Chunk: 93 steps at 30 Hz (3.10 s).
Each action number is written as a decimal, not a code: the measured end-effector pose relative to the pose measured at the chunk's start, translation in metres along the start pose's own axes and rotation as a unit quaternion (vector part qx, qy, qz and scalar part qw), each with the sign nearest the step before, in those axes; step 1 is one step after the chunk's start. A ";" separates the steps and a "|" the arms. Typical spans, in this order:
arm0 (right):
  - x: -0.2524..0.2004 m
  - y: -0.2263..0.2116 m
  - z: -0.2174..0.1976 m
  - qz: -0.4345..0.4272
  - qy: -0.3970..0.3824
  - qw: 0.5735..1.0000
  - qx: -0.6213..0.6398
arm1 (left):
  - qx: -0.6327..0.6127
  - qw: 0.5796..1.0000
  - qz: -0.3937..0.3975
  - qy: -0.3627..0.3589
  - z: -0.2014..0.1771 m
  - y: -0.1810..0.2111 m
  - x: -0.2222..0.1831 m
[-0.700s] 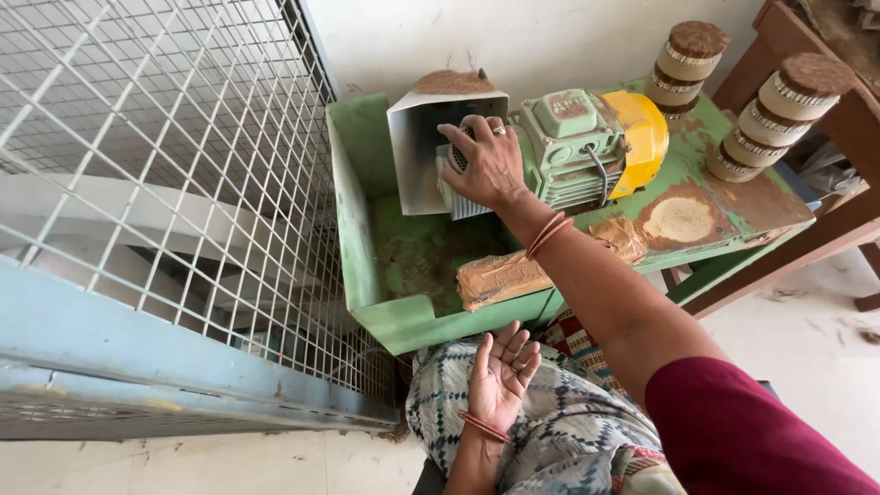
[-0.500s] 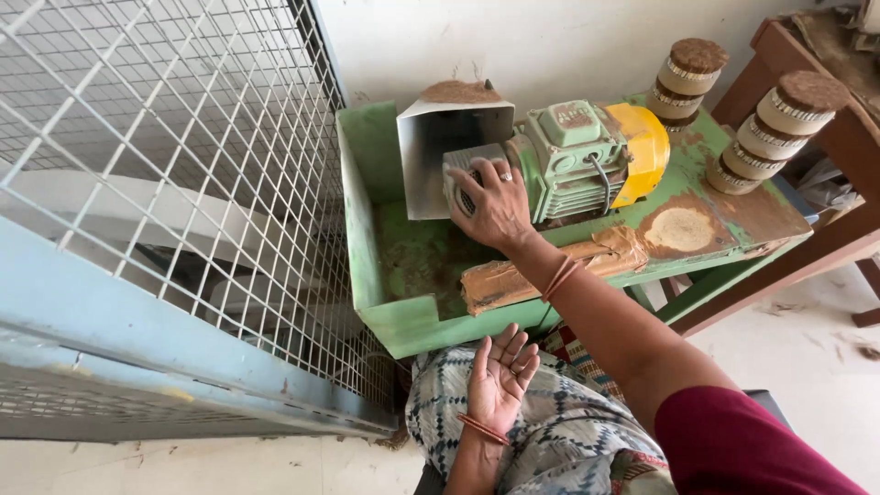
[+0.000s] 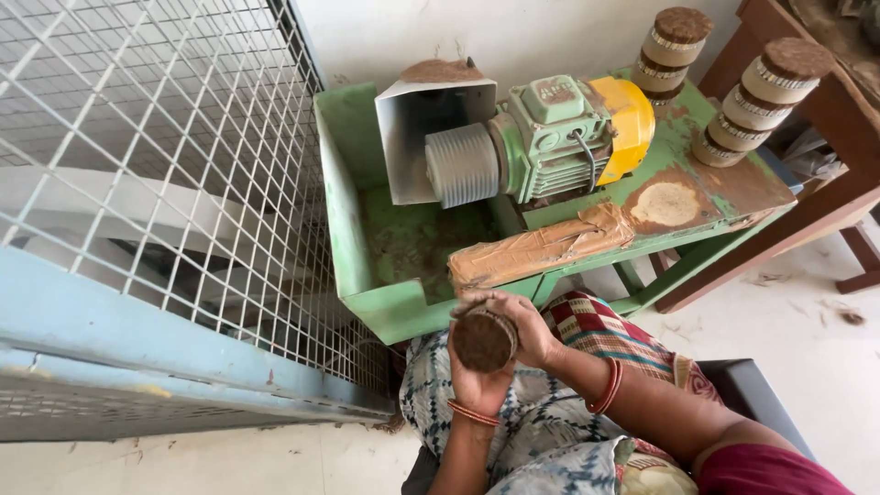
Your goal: Finishing and smoothing small circular molded products using a motorized rotating brush machine.
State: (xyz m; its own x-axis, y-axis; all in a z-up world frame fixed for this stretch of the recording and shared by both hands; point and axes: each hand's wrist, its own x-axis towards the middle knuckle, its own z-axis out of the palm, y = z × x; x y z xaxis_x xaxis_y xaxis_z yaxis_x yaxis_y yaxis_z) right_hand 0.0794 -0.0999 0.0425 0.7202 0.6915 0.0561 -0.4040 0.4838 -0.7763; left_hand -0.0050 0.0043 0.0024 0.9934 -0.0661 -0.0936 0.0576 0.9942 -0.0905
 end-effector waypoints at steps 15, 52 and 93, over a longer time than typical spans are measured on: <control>-0.064 -0.184 -0.054 -0.211 0.218 0.683 -0.664 | 0.219 0.955 -0.112 -0.168 0.038 -0.025 -0.009; 0.141 -0.353 -0.272 -0.333 0.413 0.641 -0.555 | 0.208 0.955 -0.128 -0.169 -0.065 0.008 0.024; 0.185 -0.130 0.042 -0.384 0.157 0.388 -0.823 | 0.226 0.966 -0.083 -0.098 0.039 -0.008 -0.009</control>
State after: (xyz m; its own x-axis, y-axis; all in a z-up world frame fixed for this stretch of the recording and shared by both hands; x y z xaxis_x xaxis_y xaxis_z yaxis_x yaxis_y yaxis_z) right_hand 0.2415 -0.0121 0.1798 0.4099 0.4579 0.7889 0.7190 -0.6944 0.0295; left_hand -0.0109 0.0002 0.0423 0.9641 -0.2538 0.0776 0.2106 0.9097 0.3580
